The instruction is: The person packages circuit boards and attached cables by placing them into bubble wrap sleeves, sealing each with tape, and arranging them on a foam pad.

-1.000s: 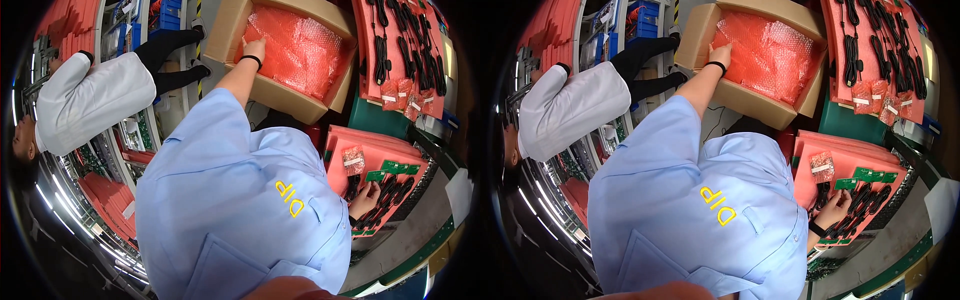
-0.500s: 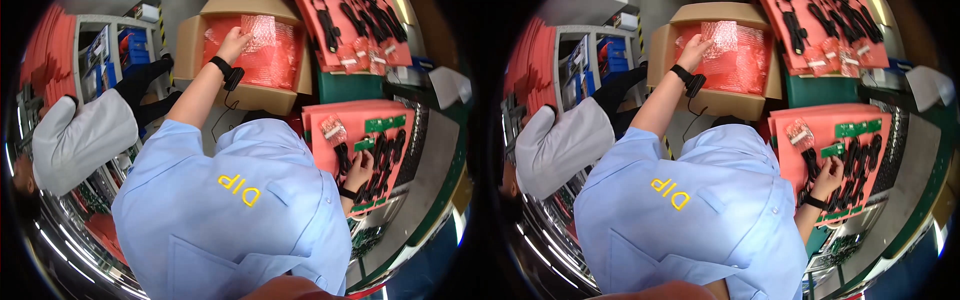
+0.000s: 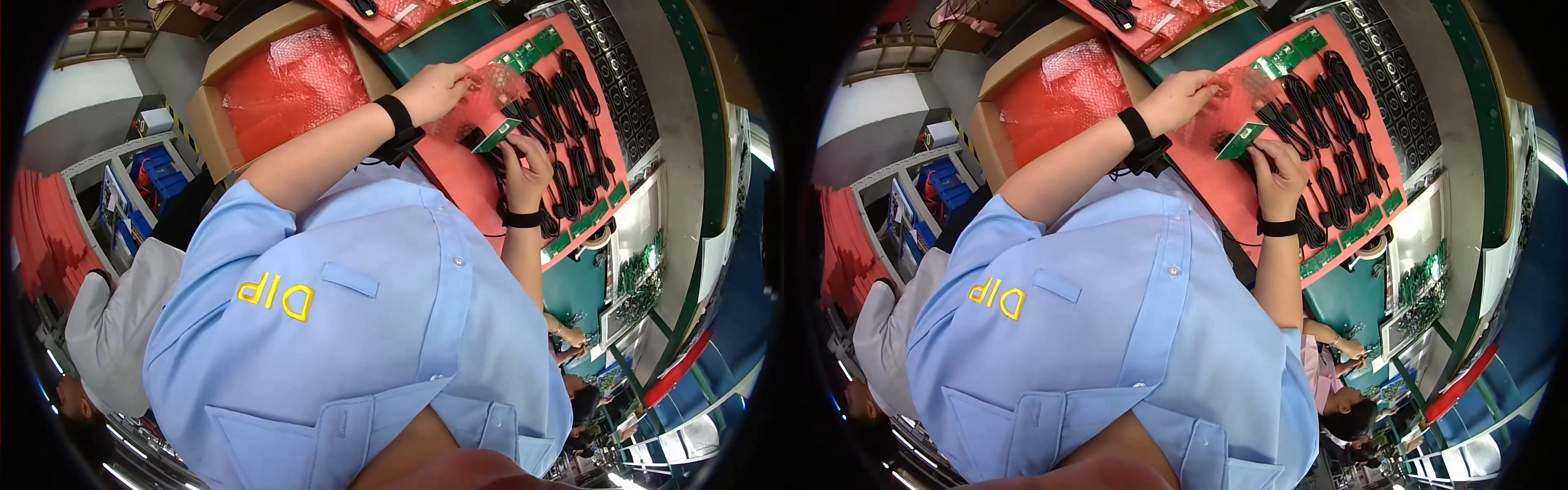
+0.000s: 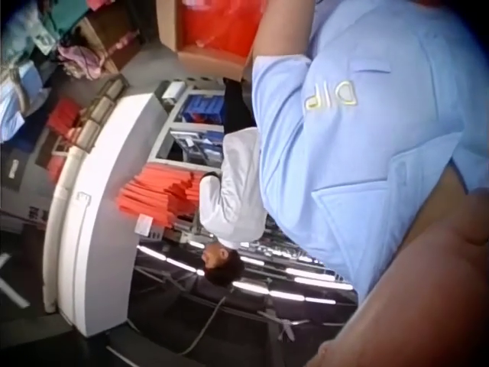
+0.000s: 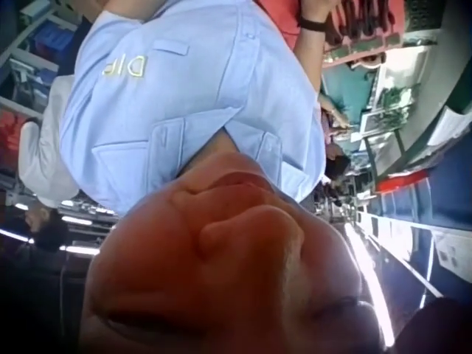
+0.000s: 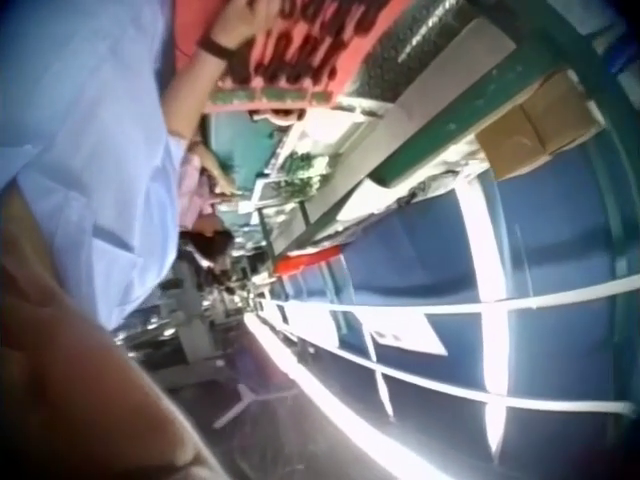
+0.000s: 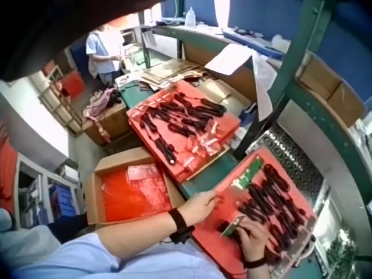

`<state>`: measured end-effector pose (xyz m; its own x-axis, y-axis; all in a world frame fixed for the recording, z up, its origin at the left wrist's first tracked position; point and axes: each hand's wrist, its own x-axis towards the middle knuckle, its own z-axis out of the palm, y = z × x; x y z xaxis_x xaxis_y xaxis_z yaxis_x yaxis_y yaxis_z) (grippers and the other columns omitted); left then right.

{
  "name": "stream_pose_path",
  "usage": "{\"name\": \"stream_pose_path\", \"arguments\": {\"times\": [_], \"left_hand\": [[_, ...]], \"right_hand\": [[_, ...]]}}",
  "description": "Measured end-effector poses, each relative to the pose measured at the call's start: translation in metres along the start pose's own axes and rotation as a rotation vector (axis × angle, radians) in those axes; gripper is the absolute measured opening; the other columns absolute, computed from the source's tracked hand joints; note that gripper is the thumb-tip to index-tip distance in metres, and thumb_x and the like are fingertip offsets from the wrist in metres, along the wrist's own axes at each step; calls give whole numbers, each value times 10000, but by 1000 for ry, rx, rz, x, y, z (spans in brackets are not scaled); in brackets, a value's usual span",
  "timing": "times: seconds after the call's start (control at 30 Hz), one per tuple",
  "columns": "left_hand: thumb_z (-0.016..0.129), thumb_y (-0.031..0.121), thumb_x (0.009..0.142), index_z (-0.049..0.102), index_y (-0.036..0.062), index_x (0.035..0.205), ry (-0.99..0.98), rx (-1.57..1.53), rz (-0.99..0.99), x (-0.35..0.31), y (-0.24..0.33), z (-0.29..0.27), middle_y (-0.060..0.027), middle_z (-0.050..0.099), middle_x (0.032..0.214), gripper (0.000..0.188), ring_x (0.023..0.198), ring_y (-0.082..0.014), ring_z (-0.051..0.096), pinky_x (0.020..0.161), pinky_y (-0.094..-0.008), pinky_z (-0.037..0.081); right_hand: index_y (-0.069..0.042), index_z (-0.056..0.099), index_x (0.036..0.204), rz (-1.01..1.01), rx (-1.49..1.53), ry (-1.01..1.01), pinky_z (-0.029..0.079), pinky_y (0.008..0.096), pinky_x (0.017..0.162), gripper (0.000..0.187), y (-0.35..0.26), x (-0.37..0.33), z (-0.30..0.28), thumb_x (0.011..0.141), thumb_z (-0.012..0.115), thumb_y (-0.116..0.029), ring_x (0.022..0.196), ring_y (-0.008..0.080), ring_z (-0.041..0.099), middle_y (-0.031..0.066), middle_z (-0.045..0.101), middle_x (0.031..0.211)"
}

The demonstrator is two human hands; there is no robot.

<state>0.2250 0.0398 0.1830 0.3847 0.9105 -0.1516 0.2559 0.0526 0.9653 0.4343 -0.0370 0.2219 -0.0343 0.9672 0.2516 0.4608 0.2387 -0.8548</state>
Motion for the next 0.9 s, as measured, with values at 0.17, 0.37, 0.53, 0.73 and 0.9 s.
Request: {"name": "stream_pose_path", "arguments": {"times": [0.17, 0.37, 0.53, 0.73, 0.9], "left_hand": [[478, 156, 949, 573, 8, 1105, -180, -867, -331, -12, 16, 6, -43, 639, 1043, 235, 919, -148, 617, 836, -283, 490], [471, 171, 953, 551, 20, 1150, -136, -1153, -430, -20, 17, 9, -72, 625, 1092, 261, 973, -172, 617, 861, -308, 497], [494, 148, 941, 546, 18, 1154, -115, -988, -353, -25, 19, 21, -89, 619, 1098, 255, 982, -189, 614, 864, -337, 503], [510, 119, 927, 544, 14, 1158, -72, -896, -588, -19, 11, 18, -89, 620, 1090, 256, 999, -209, 611, 878, -376, 506], [513, 112, 921, 516, 16, 1192, -127, -950, -606, -24, 23, 16, -94, 601, 1136, 288, 1027, -217, 604, 892, -406, 507]], "right_hand": [[-42, 666, 882, -33, -143, -19, 491, 290, 643, 129, 9, 2, 9, 757, 696, -30, 730, 207, 628, 87, 648, 800], [-81, 674, 881, -71, -252, -20, 495, 336, 646, 122, 12, 2, 17, 760, 694, -91, 719, 255, 625, 104, 648, 812], [-98, 676, 889, -66, -333, -12, 490, 352, 668, 135, 11, 4, 18, 757, 693, -117, 745, 269, 618, 92, 645, 822], [-103, 682, 895, -360, -570, 3, 499, 338, 657, 145, -5, 5, 2, 756, 681, -63, 754, 267, 619, 73, 651, 840], [-114, 630, 1060, -388, -242, -228, 500, 320, 717, 330, 8, -3, -6, 744, 709, -63, 783, 228, 618, 53, 658, 901]]}}
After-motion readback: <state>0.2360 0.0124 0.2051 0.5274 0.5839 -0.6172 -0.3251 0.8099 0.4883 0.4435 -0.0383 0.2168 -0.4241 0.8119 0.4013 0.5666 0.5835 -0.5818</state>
